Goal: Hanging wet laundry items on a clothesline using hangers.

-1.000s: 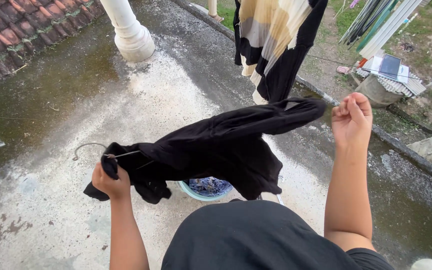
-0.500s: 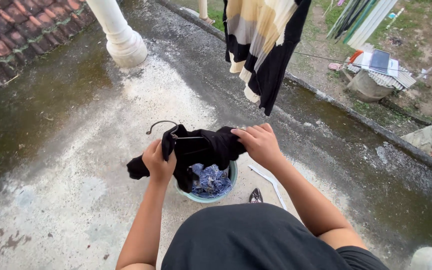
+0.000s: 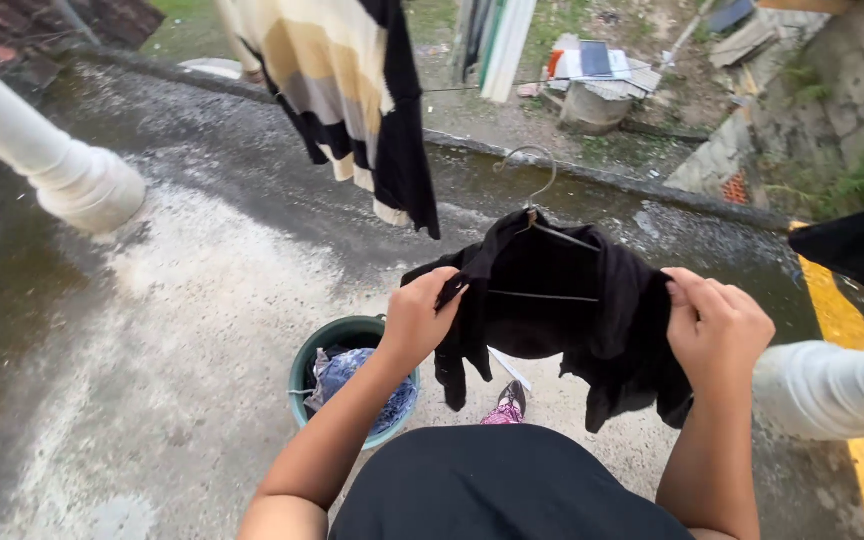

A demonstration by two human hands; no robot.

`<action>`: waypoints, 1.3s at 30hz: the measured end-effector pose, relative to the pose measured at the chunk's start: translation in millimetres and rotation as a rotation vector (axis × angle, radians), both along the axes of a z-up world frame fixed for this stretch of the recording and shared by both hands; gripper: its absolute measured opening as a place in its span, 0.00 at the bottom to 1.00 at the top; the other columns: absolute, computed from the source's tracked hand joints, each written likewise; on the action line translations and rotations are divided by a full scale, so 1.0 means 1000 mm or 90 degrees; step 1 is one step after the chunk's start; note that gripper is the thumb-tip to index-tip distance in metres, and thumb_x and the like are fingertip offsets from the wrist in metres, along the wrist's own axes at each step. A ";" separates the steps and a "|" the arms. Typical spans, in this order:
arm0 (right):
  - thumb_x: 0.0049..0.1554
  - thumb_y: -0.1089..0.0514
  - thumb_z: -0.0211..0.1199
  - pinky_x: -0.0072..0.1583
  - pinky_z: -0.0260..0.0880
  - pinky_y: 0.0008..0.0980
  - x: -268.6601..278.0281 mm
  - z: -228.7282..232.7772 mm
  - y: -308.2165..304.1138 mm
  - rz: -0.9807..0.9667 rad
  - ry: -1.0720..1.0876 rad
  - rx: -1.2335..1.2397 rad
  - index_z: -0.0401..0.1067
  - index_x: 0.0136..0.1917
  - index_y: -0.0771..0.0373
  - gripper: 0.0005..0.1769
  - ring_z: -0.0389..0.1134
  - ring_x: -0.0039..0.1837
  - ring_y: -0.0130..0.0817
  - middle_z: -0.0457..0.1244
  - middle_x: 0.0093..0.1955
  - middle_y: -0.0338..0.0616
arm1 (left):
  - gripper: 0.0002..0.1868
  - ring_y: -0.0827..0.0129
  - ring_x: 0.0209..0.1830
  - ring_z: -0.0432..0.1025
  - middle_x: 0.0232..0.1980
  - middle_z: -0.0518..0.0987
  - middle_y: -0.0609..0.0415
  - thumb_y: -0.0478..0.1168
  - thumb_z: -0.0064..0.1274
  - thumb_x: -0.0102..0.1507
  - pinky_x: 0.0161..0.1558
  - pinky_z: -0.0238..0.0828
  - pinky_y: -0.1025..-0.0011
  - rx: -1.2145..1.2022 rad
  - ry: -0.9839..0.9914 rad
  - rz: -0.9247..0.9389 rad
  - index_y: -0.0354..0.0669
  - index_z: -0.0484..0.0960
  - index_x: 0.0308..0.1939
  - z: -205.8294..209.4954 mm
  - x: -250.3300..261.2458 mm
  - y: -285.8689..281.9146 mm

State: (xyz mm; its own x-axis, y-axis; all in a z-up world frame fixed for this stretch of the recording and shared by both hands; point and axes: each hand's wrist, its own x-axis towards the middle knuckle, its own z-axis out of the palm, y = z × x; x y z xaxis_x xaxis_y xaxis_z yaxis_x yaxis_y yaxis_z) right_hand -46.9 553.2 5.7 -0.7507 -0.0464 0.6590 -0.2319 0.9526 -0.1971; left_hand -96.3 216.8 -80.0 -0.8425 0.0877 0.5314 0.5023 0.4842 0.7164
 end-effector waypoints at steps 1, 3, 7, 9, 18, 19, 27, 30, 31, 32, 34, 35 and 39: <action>0.61 0.63 0.68 0.44 0.66 0.35 -0.002 -0.001 0.018 -0.017 0.001 0.001 0.81 0.52 0.56 0.06 0.67 0.40 0.39 0.66 0.39 0.42 | 0.13 0.50 0.41 0.78 0.44 0.82 0.46 0.36 0.62 0.60 0.41 0.74 0.61 0.001 0.001 -0.017 0.41 0.81 0.49 0.004 -0.013 0.017; 0.66 0.61 0.69 0.47 0.65 0.35 -0.007 -0.003 0.054 -0.079 0.029 0.019 0.81 0.53 0.55 0.03 0.67 0.42 0.40 0.66 0.39 0.42 | 0.14 0.49 0.43 0.78 0.45 0.81 0.45 0.36 0.61 0.62 0.44 0.75 0.61 0.008 0.079 -0.126 0.39 0.78 0.50 0.012 -0.039 0.053; 0.66 0.62 0.68 0.48 0.66 0.36 -0.048 0.009 0.119 -0.125 0.081 0.040 0.81 0.55 0.56 0.05 0.68 0.44 0.41 0.67 0.41 0.44 | 0.14 0.48 0.43 0.76 0.43 0.78 0.46 0.32 0.56 0.58 0.45 0.74 0.61 0.036 0.154 -0.214 0.39 0.76 0.47 0.057 -0.095 0.124; 0.65 0.65 0.65 0.51 0.67 0.36 -0.080 0.025 0.149 -0.113 0.143 0.055 0.79 0.56 0.60 0.07 0.70 0.47 0.44 0.69 0.47 0.46 | 0.10 0.53 0.32 0.72 0.38 0.73 0.44 0.32 0.57 0.64 0.36 0.68 0.64 0.105 0.067 -0.175 0.37 0.74 0.46 0.080 -0.132 0.164; 0.62 0.70 0.62 0.55 0.71 0.40 -0.207 0.083 0.236 -0.085 0.321 0.032 0.77 0.55 0.67 0.08 0.73 0.53 0.51 0.71 0.51 0.53 | 0.10 0.55 0.32 0.71 0.35 0.73 0.44 0.29 0.53 0.67 0.38 0.70 0.68 0.201 0.191 -0.203 0.37 0.67 0.46 0.146 -0.268 0.288; 0.62 0.70 0.62 0.55 0.71 0.40 -0.214 0.083 0.240 -0.085 0.318 0.034 0.77 0.55 0.67 0.08 0.73 0.53 0.51 0.71 0.51 0.53 | 0.10 0.55 0.32 0.71 0.35 0.73 0.44 0.29 0.53 0.67 0.38 0.70 0.68 0.202 0.188 -0.203 0.37 0.67 0.46 0.140 -0.275 0.291; 0.69 0.59 0.65 0.58 0.65 0.43 -0.237 0.057 0.255 -0.104 0.122 -0.071 0.78 0.61 0.57 0.07 0.68 0.54 0.49 0.67 0.48 0.49 | 0.11 0.40 0.43 0.72 0.39 0.74 0.39 0.26 0.50 0.62 0.44 0.70 0.58 0.108 0.187 -0.157 0.37 0.68 0.46 0.071 -0.301 0.303; 0.59 0.54 0.68 0.61 0.56 0.45 -0.222 0.073 0.201 -0.261 0.332 0.193 0.75 0.63 0.57 0.19 0.62 0.60 0.53 0.62 0.56 0.58 | 0.07 0.46 0.44 0.75 0.41 0.76 0.44 0.31 0.52 0.64 0.44 0.71 0.60 0.096 0.102 -0.164 0.37 0.72 0.45 0.080 -0.300 0.302; 0.59 0.54 0.68 0.61 0.56 0.45 -0.226 0.068 0.193 -0.268 0.331 0.193 0.75 0.63 0.57 0.19 0.62 0.60 0.53 0.62 0.56 0.58 | 0.07 0.46 0.44 0.75 0.41 0.76 0.44 0.31 0.52 0.64 0.44 0.71 0.60 0.094 0.101 -0.171 0.37 0.72 0.45 0.095 -0.303 0.301; 0.58 0.49 0.70 0.60 0.54 0.46 -0.230 0.064 0.183 -0.197 0.311 0.134 0.72 0.66 0.58 0.25 0.60 0.58 0.50 0.60 0.53 0.52 | 0.11 0.49 0.44 0.74 0.43 0.75 0.46 0.37 0.59 0.60 0.44 0.70 0.60 0.044 0.187 -0.114 0.38 0.73 0.42 0.111 -0.306 0.298; 0.58 0.43 0.71 0.59 0.52 0.47 -0.235 0.060 0.159 -0.133 0.283 0.074 0.68 0.69 0.60 0.33 0.59 0.55 0.47 0.58 0.50 0.47 | 0.17 0.52 0.44 0.73 0.45 0.73 0.48 0.42 0.65 0.56 0.44 0.69 0.60 -0.006 0.265 -0.065 0.38 0.74 0.38 0.132 -0.309 0.294; 0.55 0.43 0.72 0.57 0.53 0.46 -0.242 0.062 0.144 -0.135 0.249 0.079 0.66 0.70 0.61 0.36 0.60 0.54 0.46 0.59 0.50 0.47 | 0.19 0.50 0.47 0.72 0.48 0.72 0.48 0.44 0.68 0.55 0.45 0.69 0.59 -0.027 0.343 -0.032 0.39 0.73 0.35 0.142 -0.316 0.293; 0.55 0.58 0.64 0.56 0.59 0.41 -0.274 0.045 0.148 -0.142 0.173 0.014 0.65 0.71 0.60 0.30 0.64 0.52 0.42 0.61 0.52 0.44 | 0.20 0.48 0.52 0.71 0.54 0.73 0.46 0.44 0.68 0.57 0.51 0.69 0.58 0.010 0.402 -0.054 0.36 0.73 0.38 0.163 -0.355 0.295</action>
State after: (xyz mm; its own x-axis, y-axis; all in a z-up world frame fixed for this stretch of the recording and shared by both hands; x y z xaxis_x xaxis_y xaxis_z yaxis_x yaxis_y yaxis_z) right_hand -320.6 700.7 50.3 -0.5415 0.0822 0.8367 -0.0594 0.9890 -0.1356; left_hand -451.7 511.8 83.0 -0.3562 0.1285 0.9255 0.8669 0.4152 0.2760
